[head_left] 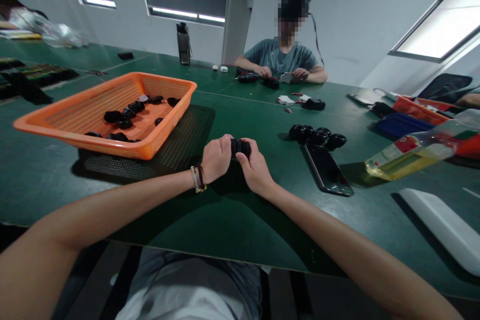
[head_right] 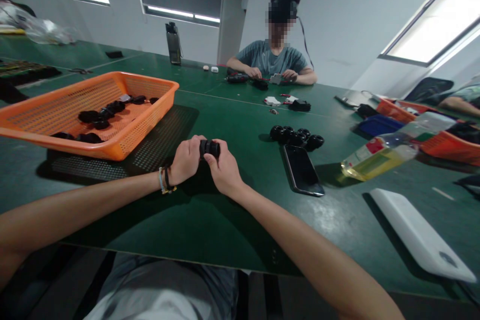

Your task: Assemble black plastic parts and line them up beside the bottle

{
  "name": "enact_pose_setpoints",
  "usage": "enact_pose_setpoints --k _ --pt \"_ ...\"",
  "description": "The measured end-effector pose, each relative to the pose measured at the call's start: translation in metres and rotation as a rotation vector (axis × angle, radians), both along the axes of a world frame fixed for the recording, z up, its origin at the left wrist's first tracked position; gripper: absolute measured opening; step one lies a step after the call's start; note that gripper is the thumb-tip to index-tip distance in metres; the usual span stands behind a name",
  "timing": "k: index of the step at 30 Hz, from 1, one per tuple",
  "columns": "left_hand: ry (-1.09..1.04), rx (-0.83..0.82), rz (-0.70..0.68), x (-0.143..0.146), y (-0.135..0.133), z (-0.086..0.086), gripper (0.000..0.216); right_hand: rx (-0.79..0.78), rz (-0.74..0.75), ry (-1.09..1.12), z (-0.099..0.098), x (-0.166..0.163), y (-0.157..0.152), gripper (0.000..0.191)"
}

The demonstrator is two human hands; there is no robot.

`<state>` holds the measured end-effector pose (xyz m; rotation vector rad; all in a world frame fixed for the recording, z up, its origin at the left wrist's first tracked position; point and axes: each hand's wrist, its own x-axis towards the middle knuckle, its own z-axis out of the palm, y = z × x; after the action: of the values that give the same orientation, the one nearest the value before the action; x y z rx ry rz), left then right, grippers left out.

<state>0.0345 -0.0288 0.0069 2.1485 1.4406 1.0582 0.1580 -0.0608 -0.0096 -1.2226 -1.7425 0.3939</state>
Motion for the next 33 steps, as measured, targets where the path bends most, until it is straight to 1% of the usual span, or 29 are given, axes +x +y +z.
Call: enact_pose_setpoints --k 6,11,17,22,25,29,33 --pt "0.150 0.162 -0.016 -0.004 0.000 0.001 0.049 -0.094 -0.033 0.152 0.001 -0.007 -0.006 0.046" --pt "0.205 0.237 -0.041 -0.005 0.002 0.001 0.054 -0.148 -0.030 0.242 0.004 -0.010 -0.008 0.039" --pt "0.229 0.359 -0.076 -0.006 0.006 -0.002 0.059 -0.214 -0.015 0.348 0.002 -0.012 -0.009 0.031" --pt "0.224 0.435 -0.125 -0.009 0.008 -0.003 0.061 -0.268 0.010 0.402 0.000 -0.013 -0.009 0.031" --pt "0.226 0.419 -0.129 -0.009 0.009 -0.002 0.058 -0.261 0.017 0.378 -0.001 -0.013 -0.008 0.033" --pt "0.206 0.321 -0.091 -0.007 0.007 0.000 0.050 -0.187 0.022 0.249 0.000 -0.007 -0.002 0.041" --pt "0.051 0.177 -0.072 -0.003 0.004 0.001 0.044 -0.100 0.071 0.079 0.002 0.004 0.006 0.049"
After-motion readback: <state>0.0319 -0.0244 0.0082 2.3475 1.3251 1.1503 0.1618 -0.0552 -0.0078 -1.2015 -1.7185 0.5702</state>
